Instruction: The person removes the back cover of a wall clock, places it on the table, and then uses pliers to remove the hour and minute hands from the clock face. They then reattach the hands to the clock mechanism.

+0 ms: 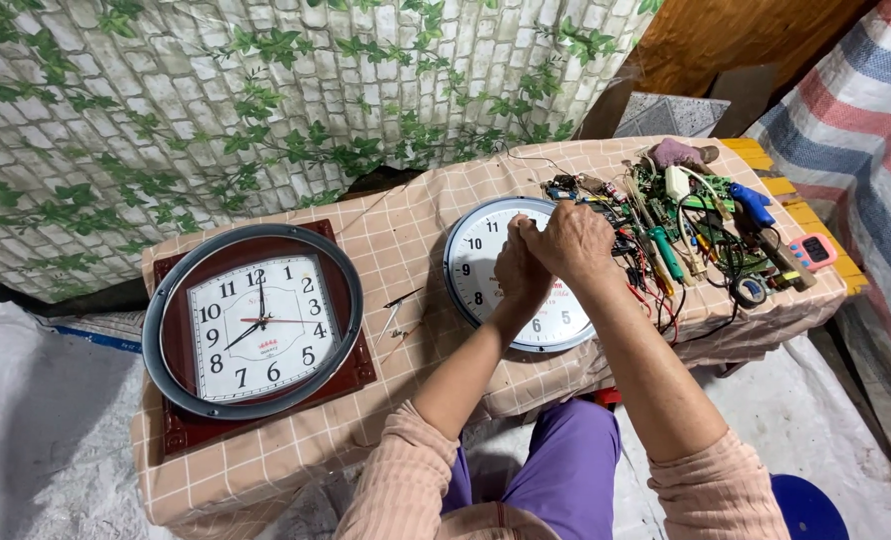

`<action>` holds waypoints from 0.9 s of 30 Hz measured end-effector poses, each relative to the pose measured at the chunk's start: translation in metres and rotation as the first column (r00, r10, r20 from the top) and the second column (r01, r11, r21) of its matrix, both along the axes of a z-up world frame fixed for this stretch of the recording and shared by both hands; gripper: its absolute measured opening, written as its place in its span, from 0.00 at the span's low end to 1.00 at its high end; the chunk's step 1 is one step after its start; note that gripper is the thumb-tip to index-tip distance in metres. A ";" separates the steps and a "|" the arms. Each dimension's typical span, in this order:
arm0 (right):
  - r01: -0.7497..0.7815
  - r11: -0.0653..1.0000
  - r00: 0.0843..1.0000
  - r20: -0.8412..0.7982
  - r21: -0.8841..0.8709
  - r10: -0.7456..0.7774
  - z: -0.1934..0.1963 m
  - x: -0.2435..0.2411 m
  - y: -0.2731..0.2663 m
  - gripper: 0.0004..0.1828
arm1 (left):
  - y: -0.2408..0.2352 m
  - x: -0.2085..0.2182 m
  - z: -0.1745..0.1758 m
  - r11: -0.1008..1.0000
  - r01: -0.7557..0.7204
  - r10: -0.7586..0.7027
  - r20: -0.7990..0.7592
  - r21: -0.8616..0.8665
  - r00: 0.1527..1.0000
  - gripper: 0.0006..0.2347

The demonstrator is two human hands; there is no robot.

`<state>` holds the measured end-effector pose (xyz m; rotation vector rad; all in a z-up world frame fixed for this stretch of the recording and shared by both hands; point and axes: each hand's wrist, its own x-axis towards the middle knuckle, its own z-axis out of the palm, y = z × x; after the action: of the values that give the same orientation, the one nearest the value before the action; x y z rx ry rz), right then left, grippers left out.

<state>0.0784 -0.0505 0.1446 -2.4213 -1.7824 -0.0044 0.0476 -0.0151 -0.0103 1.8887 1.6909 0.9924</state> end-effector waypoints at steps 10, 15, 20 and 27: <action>-0.057 0.998 0.998 0.027 0.019 0.056 0.004 0.006 -0.010 0.43 | -0.029 -0.014 0.041 0.999 0.038 -0.037 -0.136 0.004 0.990 0.30; -0.243 0.965 0.963 0.095 -0.098 0.252 0.023 -0.002 -0.025 0.29 | -0.006 -0.003 -0.007 0.992 0.071 -0.061 0.096 -0.105 0.994 0.22; -0.458 0.858 0.868 0.094 -0.233 0.488 0.020 0.018 -0.012 0.45 | -0.007 -0.021 0.009 0.986 0.107 -0.095 0.098 -0.125 0.991 0.22; -0.517 0.787 0.790 0.165 -0.336 0.590 0.028 0.020 -0.014 0.54 | -0.018 -0.048 0.059 0.933 0.302 -0.252 0.247 -0.193 0.936 0.24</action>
<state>0.0984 -0.0643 0.1728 -2.0046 -2.7369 -0.0201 -0.0003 -0.0328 0.0487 1.7369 1.3050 0.8193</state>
